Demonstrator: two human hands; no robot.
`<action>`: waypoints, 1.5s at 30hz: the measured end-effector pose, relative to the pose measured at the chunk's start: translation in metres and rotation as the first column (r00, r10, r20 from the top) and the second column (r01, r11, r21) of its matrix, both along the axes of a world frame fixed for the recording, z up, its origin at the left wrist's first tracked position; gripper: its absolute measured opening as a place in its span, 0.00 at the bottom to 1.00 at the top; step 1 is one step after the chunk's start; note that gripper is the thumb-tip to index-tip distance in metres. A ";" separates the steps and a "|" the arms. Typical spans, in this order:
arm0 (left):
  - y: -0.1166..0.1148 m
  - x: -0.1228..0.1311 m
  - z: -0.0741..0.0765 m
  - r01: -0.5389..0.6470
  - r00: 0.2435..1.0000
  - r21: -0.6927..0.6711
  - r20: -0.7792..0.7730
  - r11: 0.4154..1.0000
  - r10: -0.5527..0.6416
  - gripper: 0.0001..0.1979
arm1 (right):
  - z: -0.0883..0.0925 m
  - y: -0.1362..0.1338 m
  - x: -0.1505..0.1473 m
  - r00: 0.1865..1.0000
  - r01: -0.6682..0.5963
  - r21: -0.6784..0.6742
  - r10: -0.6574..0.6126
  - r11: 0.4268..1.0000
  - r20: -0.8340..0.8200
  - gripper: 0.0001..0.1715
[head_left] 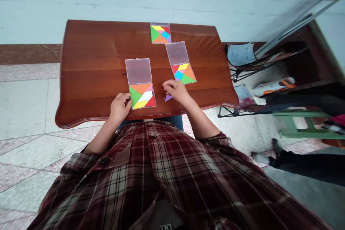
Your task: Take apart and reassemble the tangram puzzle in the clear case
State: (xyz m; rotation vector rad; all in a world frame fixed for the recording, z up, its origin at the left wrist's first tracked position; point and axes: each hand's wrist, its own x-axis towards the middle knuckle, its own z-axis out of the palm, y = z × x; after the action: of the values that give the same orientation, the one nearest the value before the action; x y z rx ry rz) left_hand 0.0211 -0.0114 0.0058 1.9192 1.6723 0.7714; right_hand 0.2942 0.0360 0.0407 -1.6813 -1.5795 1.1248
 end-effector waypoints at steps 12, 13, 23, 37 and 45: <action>0.002 0.000 -0.001 -0.029 1.000 0.085 -0.002 0.996 0.029 0.10 | -0.023 -0.016 0.045 0.932 0.072 0.166 -0.126 0.984 0.340 0.14; 0.002 0.000 -0.001 -0.034 0.999 0.096 -0.002 0.995 0.034 0.10 | -0.021 -0.017 0.040 0.912 0.045 0.170 -0.110 0.984 0.395 0.16; -0.001 0.002 -0.003 -0.048 0.999 0.144 -0.001 0.988 0.049 0.09 | -0.006 -0.009 0.021 0.762 -0.049 0.049 0.005 0.998 0.648 0.13; -0.003 0.001 -0.005 -0.028 0.999 0.164 -0.017 0.986 0.031 0.10 | 0.007 0.003 0.018 0.563 -0.200 -0.103 0.200 0.974 0.802 0.19; -0.003 0.001 -0.010 -0.028 0.999 0.174 -0.021 0.984 0.032 0.11 | 0.005 0.009 0.028 0.751 -0.272 0.021 0.198 0.962 0.630 0.12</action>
State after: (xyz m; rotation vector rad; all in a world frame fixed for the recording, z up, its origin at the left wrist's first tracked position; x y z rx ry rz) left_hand 0.0219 -0.0139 -0.0045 2.0314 1.7013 0.9374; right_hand 0.3220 0.0454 0.0454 -1.9322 -2.2719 0.5722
